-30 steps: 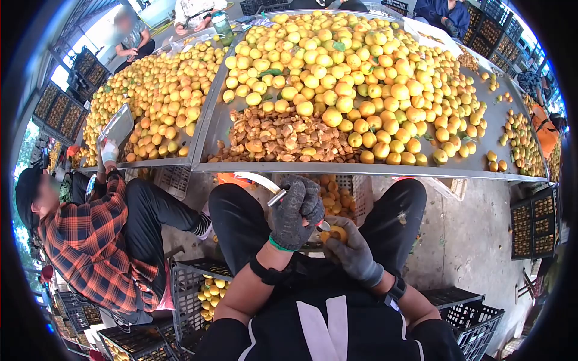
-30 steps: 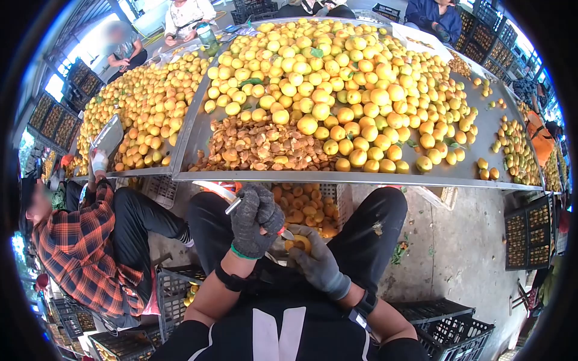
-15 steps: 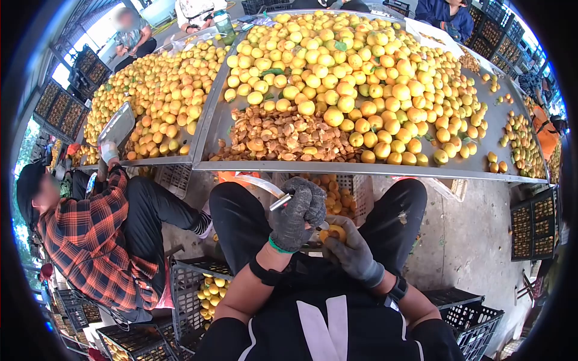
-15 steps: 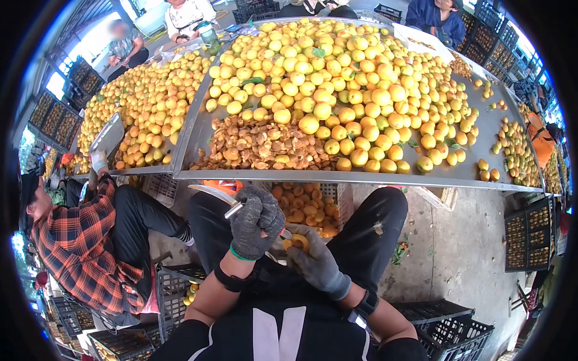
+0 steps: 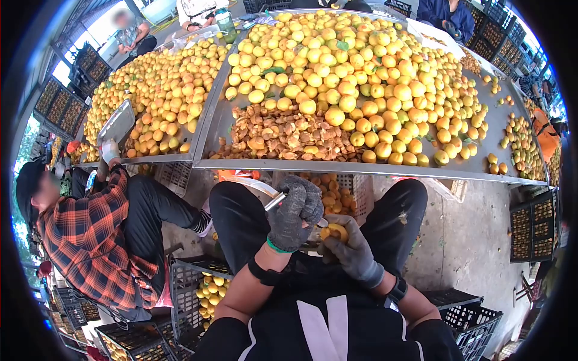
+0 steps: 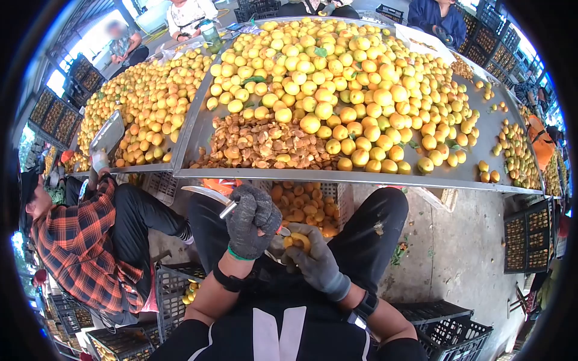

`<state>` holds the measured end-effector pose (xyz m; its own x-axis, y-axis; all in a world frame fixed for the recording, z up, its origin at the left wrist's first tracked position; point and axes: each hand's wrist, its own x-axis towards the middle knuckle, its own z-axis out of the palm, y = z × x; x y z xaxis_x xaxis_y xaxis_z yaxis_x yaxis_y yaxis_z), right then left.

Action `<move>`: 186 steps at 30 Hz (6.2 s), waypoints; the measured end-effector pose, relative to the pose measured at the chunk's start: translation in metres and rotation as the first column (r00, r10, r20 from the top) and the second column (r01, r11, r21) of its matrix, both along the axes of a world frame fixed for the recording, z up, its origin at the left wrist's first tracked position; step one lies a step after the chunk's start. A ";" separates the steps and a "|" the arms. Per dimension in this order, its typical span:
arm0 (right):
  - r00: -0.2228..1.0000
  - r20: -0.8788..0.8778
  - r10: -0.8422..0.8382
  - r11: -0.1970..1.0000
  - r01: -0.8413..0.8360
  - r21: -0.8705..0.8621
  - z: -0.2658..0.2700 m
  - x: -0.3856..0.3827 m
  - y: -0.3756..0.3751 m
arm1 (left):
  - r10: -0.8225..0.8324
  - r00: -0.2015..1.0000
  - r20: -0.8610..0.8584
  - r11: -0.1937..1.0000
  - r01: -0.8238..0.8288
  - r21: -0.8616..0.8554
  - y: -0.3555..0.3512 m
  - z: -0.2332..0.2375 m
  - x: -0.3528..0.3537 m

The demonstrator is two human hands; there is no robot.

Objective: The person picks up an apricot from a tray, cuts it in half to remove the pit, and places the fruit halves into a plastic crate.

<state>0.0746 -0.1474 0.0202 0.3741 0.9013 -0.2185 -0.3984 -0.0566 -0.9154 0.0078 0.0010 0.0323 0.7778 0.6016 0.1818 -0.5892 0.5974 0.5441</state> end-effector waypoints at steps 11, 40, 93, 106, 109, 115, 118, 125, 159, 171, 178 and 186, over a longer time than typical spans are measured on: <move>0.999 -0.034 0.016 1.000 -0.015 0.027 -0.009 0.001 -0.004 | -0.038 0.988 -0.151 0.992 0.019 -0.123 -0.009 -0.010 0.002; 0.713 0.695 -0.090 0.981 -0.059 0.187 -0.012 0.011 -0.001 | -0.168 0.930 -0.328 0.958 0.076 -0.277 -0.008 -0.012 0.014; 0.961 -0.100 0.256 0.935 -0.273 -0.228 -0.018 0.139 0.115 | 0.021 0.894 -0.447 0.947 -0.161 -0.277 0.051 -0.045 -0.074; 0.736 0.513 0.442 0.897 -0.342 -0.282 -0.036 0.206 0.078 | -0.019 0.895 -0.445 0.932 -0.145 -0.332 0.052 -0.058 -0.069; 0.724 0.674 0.146 0.956 0.071 -0.283 0.011 0.232 0.124 | -0.006 0.778 -0.628 0.954 -0.183 -0.237 0.052 -0.063 -0.068; 0.595 0.786 -0.167 0.970 0.243 0.021 -0.045 0.285 0.189 | 0.031 0.544 -0.839 0.989 0.106 0.105 0.053 -0.064 -0.071; 0.479 0.867 0.140 0.908 0.287 -0.305 -0.023 0.286 0.212 | 0.081 0.490 -0.868 0.974 0.145 0.173 0.054 -0.077 -0.070; 0.342 0.932 0.124 0.943 0.252 -0.218 -0.035 0.262 0.192 | 0.155 0.527 -0.835 0.940 0.181 0.289 0.061 -0.087 -0.060; 0.971 0.080 0.224 0.974 -0.226 0.020 -0.005 0.073 0.033 | 0.036 0.759 -0.650 0.584 0.512 0.630 0.019 -0.033 -0.035; 0.971 0.218 0.101 0.989 -0.121 0.082 -0.006 0.048 0.021 | 0.775 0.619 -0.130 -0.246 0.484 0.840 -0.004 -0.032 -0.043; 0.989 0.120 0.089 0.995 -0.094 0.039 -0.005 0.048 0.018 | 0.795 0.587 -0.150 -0.219 0.509 0.833 -0.011 -0.022 -0.038; 0.977 0.212 0.000 0.981 -0.041 0.190 -0.029 0.055 0.012 | 0.473 0.619 -0.627 0.216 0.608 0.764 -0.015 -0.029 -0.035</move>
